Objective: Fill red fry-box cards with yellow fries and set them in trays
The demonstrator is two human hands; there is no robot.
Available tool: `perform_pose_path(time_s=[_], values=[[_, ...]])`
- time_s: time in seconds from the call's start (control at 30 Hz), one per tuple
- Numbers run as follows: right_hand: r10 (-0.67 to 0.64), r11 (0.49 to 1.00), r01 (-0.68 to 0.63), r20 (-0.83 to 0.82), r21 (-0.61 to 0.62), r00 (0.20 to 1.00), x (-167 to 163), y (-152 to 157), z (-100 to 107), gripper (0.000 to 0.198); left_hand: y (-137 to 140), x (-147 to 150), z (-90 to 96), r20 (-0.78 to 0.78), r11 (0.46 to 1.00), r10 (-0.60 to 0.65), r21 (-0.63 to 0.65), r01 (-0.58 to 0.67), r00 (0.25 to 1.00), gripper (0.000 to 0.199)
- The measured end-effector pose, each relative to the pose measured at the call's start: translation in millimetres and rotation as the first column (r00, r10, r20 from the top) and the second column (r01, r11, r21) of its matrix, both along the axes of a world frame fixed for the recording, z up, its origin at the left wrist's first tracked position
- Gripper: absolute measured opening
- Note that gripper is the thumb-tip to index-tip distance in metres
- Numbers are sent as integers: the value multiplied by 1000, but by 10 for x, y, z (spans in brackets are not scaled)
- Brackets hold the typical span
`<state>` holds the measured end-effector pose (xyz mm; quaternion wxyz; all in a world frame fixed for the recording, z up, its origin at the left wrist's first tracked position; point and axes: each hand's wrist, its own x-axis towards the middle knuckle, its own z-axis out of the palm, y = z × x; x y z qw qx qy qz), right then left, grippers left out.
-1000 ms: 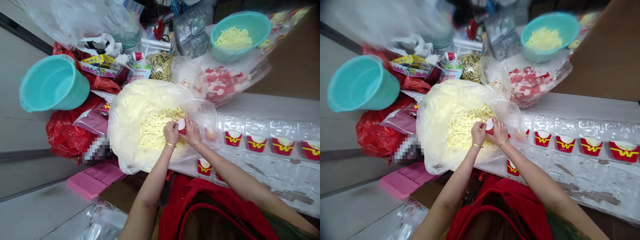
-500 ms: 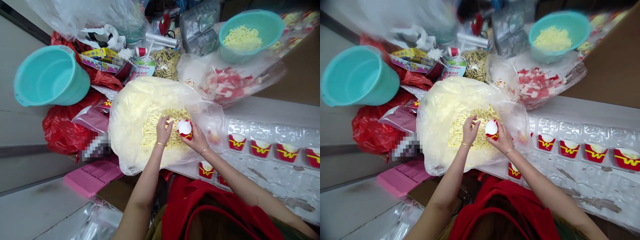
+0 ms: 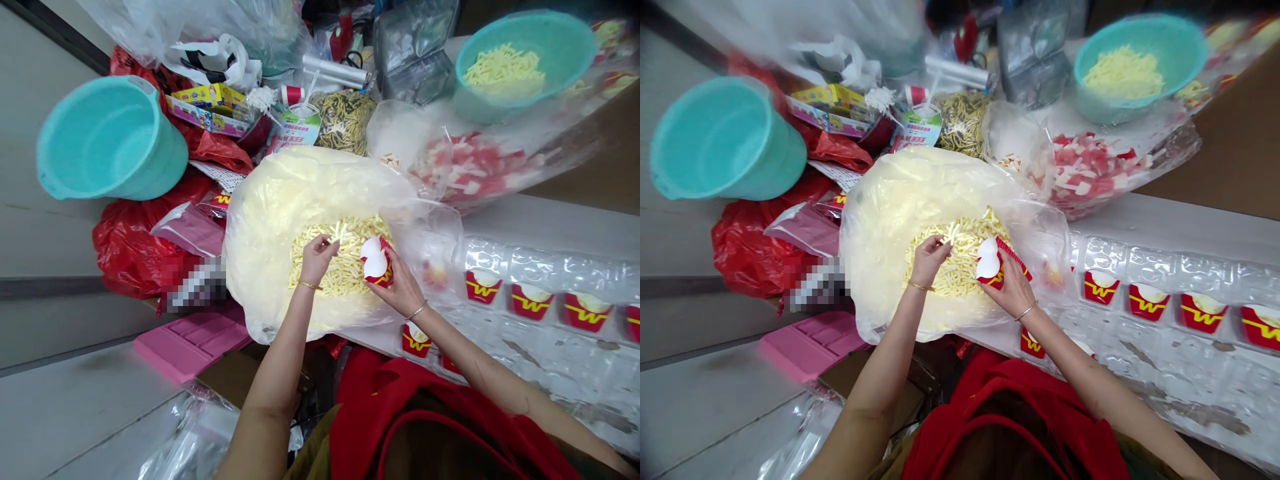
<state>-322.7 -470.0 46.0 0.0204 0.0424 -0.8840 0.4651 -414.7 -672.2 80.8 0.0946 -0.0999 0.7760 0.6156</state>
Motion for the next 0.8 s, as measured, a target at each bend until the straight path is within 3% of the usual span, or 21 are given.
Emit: perform_pose_path(time_s=[0.1, 0.2, 0.27, 0.33, 0.43, 0.6, 0.67, 0.73, 0.8], values=[[12, 998, -10, -43, 61, 999, -65, -94, 10, 87, -13, 229, 240, 160, 987, -80, 151, 56, 984, 28], [34, 992, -24, -81, 120, 996, -106, -200, 56, 86, 49, 371, 353, 220, 976, -169, 173, 133, 961, 27], [84, 987, -69, -96, 147, 992, -110, -244, 98, 81, 105, 411, 352, 205, 974, -221, 96, 205, 954, 22], [150, 977, -131, -102, 167, 983, -96, -255, 130, 75, 154, 425, 329, 156, 960, -262, -63, 274, 952, 15], [211, 965, -189, -106, 183, 972, -50, -223, 129, 72, 201, 433, 323, 93, 892, -331, -292, 344, 939, 10], [208, 969, -195, -77, 152, 975, 25, -197, 79, 76, 288, 487, 364, 42, 869, -357, -352, 348, 933, 9], [199, 973, -189, -64, 136, 978, 40, -215, 80, 73, 345, 534, 359, -17, 816, -391, -469, 338, 920, 4], [193, 975, -185, -56, 126, 980, 48, -228, 87, 70, 390, 589, 347, -52, 758, -456, -547, 357, 888, 11], [185, 977, -178, -50, 120, 981, 55, -223, 89, 70, 403, 635, 344, -81, 776, -450, -529, 345, 889, 10]])
